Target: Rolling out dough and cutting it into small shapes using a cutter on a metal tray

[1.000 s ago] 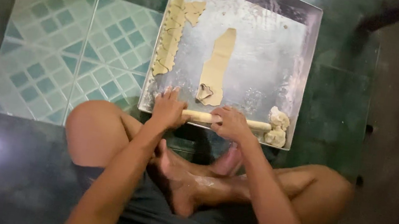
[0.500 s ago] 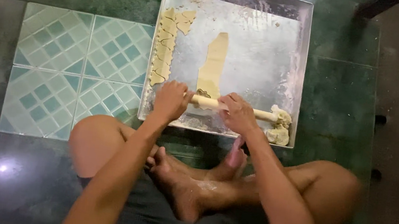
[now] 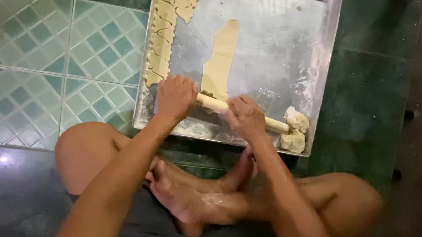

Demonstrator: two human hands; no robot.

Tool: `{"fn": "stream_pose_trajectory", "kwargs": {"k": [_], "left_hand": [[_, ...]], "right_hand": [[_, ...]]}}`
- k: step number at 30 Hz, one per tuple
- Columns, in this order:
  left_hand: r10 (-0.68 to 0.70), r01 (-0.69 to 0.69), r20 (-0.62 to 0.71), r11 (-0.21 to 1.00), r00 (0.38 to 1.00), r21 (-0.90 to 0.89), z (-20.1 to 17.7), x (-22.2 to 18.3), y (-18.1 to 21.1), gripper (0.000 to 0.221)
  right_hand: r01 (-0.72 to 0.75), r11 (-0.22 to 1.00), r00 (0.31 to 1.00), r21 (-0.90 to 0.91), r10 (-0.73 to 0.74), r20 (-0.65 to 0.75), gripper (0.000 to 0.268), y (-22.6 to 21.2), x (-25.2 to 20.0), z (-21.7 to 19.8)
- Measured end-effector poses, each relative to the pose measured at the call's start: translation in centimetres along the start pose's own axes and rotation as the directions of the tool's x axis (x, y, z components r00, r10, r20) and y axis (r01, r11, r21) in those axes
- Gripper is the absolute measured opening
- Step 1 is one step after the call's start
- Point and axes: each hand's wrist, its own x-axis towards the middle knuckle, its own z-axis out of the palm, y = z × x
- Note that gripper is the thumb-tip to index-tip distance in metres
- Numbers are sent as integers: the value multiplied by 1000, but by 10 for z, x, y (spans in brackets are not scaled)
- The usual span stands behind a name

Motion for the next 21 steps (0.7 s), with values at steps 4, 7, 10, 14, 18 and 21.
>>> {"fn": "stream_pose_trajectory", "kwargs": {"k": [4, 7, 10, 14, 18, 21], "left_hand": [[-20, 21, 33, 1000, 999, -15, -3, 5, 2, 32], [-17, 17, 36, 1000, 999, 0, -5, 10, 3, 30], [-32, 32, 44, 999, 999, -1, 1, 18, 4, 21], [-46, 49, 80, 998, 996, -31, 17, 28, 1, 18], [-60, 60, 132, 998, 990, 2, 48, 21, -8, 19], [-103, 108, 168, 994, 980, -21, 38, 29, -4, 17]], "right_hand": [[-116, 974, 987, -195, 91, -130, 28, 21, 6, 36], [-215, 932, 966, -290, 159, -205, 38, 19, 10, 46], [-299, 913, 951, -278, 263, -161, 39, 16, 20, 38], [-306, 922, 951, -239, 284, -121, 39, 19, 36, 26], [-273, 937, 962, -216, 263, -75, 40, 15, 43, 17], [-295, 892, 948, -343, 318, 12, 44, 21, 49, 20]]}}
